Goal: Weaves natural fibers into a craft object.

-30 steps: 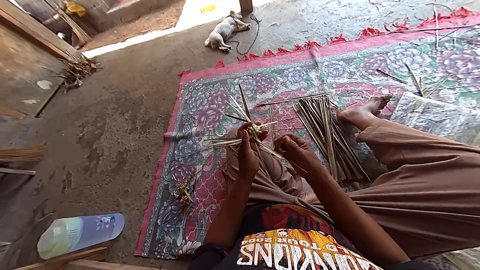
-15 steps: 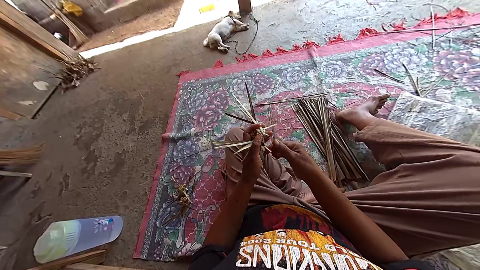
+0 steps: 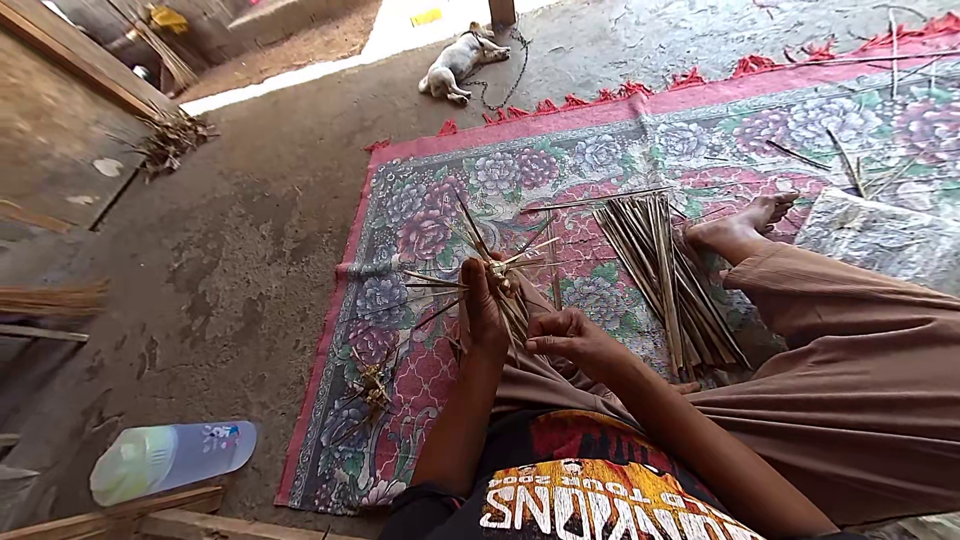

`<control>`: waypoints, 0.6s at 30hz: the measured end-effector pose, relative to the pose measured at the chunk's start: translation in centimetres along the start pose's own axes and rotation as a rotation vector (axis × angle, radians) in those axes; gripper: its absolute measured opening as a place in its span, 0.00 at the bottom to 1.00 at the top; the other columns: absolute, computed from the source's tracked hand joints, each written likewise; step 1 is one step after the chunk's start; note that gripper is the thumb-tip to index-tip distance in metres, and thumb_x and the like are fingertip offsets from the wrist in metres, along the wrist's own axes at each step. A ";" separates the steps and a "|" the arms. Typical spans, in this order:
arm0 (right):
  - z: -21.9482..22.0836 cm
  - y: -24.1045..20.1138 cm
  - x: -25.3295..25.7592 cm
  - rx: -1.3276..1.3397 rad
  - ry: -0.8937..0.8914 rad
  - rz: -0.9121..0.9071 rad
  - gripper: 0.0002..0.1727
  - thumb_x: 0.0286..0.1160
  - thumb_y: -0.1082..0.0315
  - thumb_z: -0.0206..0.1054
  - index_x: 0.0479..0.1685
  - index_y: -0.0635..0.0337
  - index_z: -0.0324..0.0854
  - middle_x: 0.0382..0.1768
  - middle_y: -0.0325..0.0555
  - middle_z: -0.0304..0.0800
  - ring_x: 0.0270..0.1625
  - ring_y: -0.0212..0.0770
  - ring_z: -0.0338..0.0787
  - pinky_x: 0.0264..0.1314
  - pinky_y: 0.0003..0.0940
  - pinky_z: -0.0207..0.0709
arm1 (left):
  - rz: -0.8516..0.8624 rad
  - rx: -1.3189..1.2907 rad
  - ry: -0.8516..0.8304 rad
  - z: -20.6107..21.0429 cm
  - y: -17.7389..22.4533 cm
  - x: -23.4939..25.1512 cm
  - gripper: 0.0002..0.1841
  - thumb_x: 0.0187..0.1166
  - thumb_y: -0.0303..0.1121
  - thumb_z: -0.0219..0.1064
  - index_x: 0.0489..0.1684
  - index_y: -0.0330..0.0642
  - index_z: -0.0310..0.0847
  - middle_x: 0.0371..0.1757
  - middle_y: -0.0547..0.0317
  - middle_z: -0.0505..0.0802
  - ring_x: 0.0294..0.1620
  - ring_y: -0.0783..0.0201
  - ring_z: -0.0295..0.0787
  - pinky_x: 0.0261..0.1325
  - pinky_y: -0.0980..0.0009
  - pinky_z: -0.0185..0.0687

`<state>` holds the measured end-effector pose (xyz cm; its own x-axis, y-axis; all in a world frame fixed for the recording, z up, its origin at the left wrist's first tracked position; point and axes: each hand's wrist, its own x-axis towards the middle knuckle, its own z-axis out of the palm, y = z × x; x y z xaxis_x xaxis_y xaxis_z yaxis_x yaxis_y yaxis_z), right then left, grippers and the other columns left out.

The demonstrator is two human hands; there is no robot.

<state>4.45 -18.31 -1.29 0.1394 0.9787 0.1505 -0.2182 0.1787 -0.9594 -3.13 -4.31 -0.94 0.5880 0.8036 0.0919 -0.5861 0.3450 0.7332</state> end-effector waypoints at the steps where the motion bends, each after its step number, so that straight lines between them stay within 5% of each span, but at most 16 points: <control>1: -0.2 -0.1 -0.1 -0.029 -0.032 -0.008 0.09 0.77 0.68 0.68 0.28 0.56 0.84 0.27 0.26 0.80 0.32 0.19 0.76 0.38 0.19 0.70 | -0.012 -0.012 -0.012 0.0 0.0 0.1 0.13 0.84 0.53 0.64 0.43 0.57 0.82 0.48 0.66 0.90 0.27 0.76 0.81 0.29 0.83 0.78; 5: -1.2 -1.7 -0.8 -0.084 -0.084 -0.047 0.10 0.84 0.63 0.64 0.36 0.55 0.87 0.31 0.23 0.84 0.35 0.16 0.79 0.40 0.16 0.72 | -0.130 -0.059 -0.280 -0.2 1.1 0.5 0.23 0.80 0.67 0.56 0.36 0.59 0.84 0.48 0.66 0.90 0.25 0.77 0.80 0.26 0.83 0.77; 9: -1.6 -5.8 -2.1 -0.222 0.284 -0.175 0.08 0.81 0.62 0.66 0.38 0.51 0.89 0.28 0.24 0.88 0.31 0.18 0.83 0.39 0.17 0.79 | -0.237 0.097 -0.473 -0.1 2.2 0.5 0.35 0.72 0.79 0.47 0.49 0.62 0.84 0.46 0.62 0.92 0.22 0.77 0.80 0.21 0.84 0.73; 12: -1.6 -7.5 -2.3 -0.447 0.483 -0.319 0.05 0.78 0.70 0.67 0.43 0.58 0.88 0.34 0.30 0.90 0.36 0.22 0.86 0.44 0.20 0.83 | -0.225 0.172 -0.570 0.0 2.2 0.3 0.36 0.70 0.79 0.48 0.54 0.61 0.81 0.42 0.60 0.93 0.24 0.74 0.85 0.20 0.83 0.75; 15: -2.8 -6.0 -2.0 -0.695 0.440 -0.244 0.10 0.77 0.66 0.68 0.48 0.62 0.89 0.46 0.42 0.92 0.52 0.33 0.89 0.61 0.36 0.83 | -0.223 0.211 -0.602 0.2 2.2 0.1 0.35 0.70 0.79 0.50 0.54 0.59 0.80 0.41 0.57 0.94 0.25 0.73 0.87 0.19 0.83 0.75; 18: -3.1 -4.1 -1.5 -0.527 0.307 -0.115 0.07 0.79 0.68 0.68 0.43 0.61 0.90 0.37 0.35 0.92 0.41 0.23 0.88 0.49 0.24 0.84 | -0.233 0.189 -0.627 0.1 2.2 0.3 0.34 0.71 0.78 0.50 0.49 0.58 0.79 0.40 0.58 0.92 0.23 0.73 0.86 0.18 0.82 0.75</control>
<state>8.13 -20.84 1.69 0.4221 0.8686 0.2597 0.3104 0.1307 -0.9416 -4.19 -3.34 0.81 0.9310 0.2677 0.2483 -0.3320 0.3382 0.8806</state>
